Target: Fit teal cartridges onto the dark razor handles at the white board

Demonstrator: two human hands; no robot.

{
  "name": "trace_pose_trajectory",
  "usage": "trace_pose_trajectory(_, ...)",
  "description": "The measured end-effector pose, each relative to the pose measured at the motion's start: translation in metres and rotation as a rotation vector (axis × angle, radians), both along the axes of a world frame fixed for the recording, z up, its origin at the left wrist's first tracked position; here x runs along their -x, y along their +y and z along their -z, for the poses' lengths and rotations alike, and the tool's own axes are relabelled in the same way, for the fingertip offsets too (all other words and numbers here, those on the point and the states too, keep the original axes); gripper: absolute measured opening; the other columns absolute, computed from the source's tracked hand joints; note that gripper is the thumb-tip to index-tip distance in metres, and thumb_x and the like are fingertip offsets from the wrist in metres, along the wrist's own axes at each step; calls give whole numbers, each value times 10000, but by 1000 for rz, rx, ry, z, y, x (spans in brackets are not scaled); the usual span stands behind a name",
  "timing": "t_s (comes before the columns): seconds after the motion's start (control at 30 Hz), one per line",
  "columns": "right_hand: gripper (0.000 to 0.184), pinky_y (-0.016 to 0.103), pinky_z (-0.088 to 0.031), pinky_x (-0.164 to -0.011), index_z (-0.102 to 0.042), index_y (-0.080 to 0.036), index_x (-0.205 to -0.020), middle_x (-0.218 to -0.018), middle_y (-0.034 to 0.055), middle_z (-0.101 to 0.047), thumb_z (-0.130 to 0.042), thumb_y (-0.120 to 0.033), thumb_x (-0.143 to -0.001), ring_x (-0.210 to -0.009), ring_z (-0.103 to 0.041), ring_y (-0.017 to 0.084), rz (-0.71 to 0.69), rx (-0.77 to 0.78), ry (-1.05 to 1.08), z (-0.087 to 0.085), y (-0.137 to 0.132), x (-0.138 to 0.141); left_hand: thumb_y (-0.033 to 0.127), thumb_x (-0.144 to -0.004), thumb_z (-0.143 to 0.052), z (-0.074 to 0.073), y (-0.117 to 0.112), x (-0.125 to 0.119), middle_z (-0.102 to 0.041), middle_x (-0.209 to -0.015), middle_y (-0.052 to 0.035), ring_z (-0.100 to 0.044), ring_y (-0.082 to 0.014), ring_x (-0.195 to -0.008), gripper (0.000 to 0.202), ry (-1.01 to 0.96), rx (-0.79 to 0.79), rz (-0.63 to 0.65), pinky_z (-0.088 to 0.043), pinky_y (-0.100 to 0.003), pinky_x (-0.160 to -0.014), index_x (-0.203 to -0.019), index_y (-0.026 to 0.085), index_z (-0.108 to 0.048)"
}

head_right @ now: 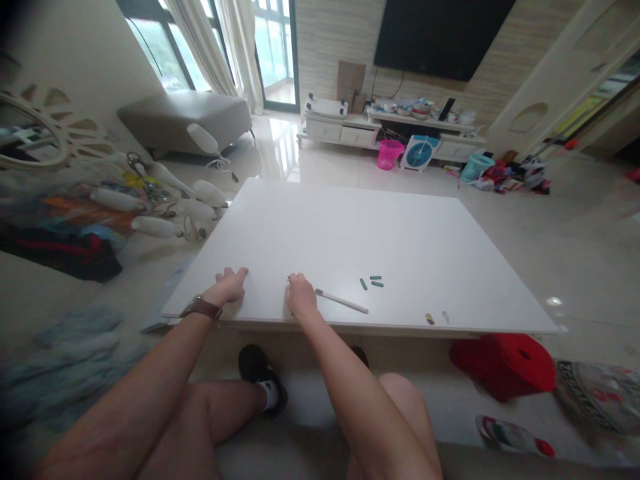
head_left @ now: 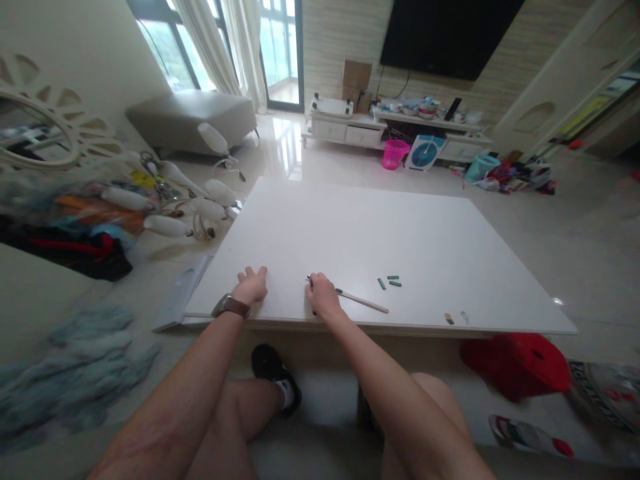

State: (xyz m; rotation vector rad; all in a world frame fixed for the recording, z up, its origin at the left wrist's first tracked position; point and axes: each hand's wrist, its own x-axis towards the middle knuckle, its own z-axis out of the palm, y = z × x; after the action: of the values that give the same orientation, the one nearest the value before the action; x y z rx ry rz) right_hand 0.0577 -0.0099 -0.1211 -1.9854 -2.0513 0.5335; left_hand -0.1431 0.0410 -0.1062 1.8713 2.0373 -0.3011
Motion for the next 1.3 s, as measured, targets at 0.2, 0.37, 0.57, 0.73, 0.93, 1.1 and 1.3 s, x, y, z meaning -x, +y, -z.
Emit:
trace_pose_trajectory(0.2, 192, 287, -428, -779, -596, -203, -1065, -1093, 84, -605, -545, -311, -915, -977, -580, 203, -46, 38, -119, -20, 10, -30, 161, -739, -552, -6, 6, -5, -433, -1317, -240, -484, -429, -1169, 598, -22, 23, 0, -420, -475, -882, -1330, 187, -464)
trace_pose_trajectory(0.37, 235, 266, -405, -715, -646, -204, -993, -1056, 76, -639, -684, -231, -763, -949, -594, 212, -89, 238, -205, -26, 8, -90, 320, -759, -621, -28, 15, -19, -564, -1189, -208, -499, -373, -1182, 544, -129, -45, 29, -364, -442, -995, -1266, 146, -536)
trace_pose_trajectory(0.57, 191, 233, -363, -651, -663, -189, -901, -927, 62, -674, -697, -108, -731, -818, -606, 174, -76, 316, -180, -14, -10, -130, 313, -743, -664, -72, 6, -47, -661, -1052, -115, -608, -236, -966, 359, -679, -210, -32, -449, -323, -848, -1067, 162, -630)
trace_pose_trajectory(0.73, 149, 226, -371, -692, -641, -188, -978, -930, 68, -687, -584, -122, -857, -828, -613, 157, 4, 224, -104, -7, -15, -128, 290, -768, -695, -93, -10, -100, -617, -784, -40, -569, -133, -671, 235, -1178, -132, -211, -425, -245, -601, -938, 154, -607)
trace_pose_trajectory(0.93, 160, 214, -381, -686, -618, -181, -1008, -923, 55, -692, -635, -169, -849, -796, -614, 140, 75, 138, -25, 0, -15, -126, 286, -791, -722, -95, -23, -152, -594, -710, -9, -559, -91, -556, 227, -1509, 101, -264, -403, -201, -510, -830, 170, -530)
trace_pose_trajectory(1.1, 139, 228, -389, -691, -635, -187, -953, -860, 41, -687, -650, -302, -877, -783, -612, 148, 99, 121, 4, 6, -17, -134, 330, -797, -741, -87, -24, -152, -681, -835, -83, -685, -162, -641, 278, -1540, 214, -240, -452, -210, -519, -857, 167, -524)
trace_pose_trajectory(1.3, 156, 267, -404, -805, -659, -166, -949, -963, 86, -664, -571, -288, -906, -905, -590, 182, 98, 77, -31, -3, -11, -155, 216, -859, -608, -84, -14, -139, -702, -966, -135, -727, -216, -774, 136, -1607, 220, -343, -568, -311, -690, -959, 152, -542)
